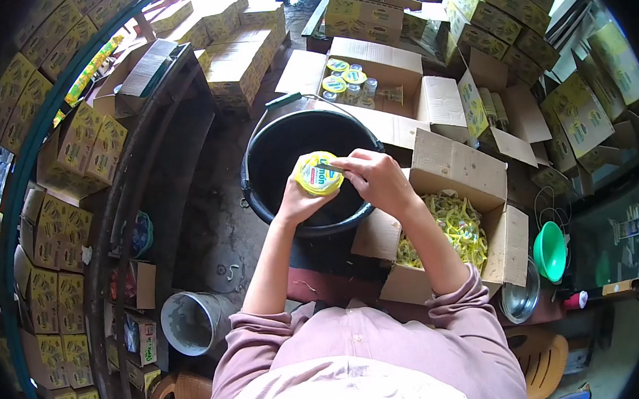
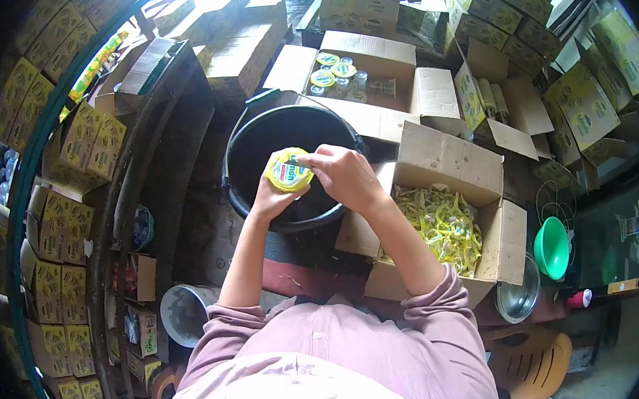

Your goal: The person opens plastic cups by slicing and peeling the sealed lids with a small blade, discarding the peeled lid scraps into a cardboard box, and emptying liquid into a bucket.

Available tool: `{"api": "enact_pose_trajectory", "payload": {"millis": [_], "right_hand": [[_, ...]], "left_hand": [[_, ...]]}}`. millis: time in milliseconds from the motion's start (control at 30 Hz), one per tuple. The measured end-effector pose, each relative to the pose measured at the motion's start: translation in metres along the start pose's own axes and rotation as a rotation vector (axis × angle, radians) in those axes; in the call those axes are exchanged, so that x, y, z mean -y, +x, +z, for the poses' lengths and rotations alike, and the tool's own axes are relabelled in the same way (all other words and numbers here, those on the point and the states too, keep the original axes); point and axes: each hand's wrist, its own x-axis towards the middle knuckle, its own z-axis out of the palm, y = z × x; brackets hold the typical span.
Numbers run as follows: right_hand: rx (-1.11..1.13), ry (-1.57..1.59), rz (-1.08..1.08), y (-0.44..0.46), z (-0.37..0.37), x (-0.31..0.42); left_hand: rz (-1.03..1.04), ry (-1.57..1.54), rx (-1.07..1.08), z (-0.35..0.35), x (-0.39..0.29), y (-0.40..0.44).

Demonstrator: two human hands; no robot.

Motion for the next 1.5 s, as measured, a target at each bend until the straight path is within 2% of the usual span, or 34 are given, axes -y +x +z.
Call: {"api": "enact_pose_trajectory", "payload": {"millis": [200,733,1167,1500], "right_hand": [[0.101,-0.087,-0.163,0.014,-0.003,-0.003],[0.157,-0.029,-0.213,0.019,0.002,-0.005],[0.221,-0.158,-0.235,0.016,-0.003,-0.003],[0.244,-0.215,-0.189,0.005,-0.019,-0.018]], "left_hand": [[0.019,0.055,-0.018,-0.002,-0.004,0.001],[-0.011,0.111,0.037,-0.003,-0.003,0.001],[0.026,0.17,0.078,0.001,-0.004,0.0],[0.004,0.173,0.005,0.0,-0.007,0.002]]}}
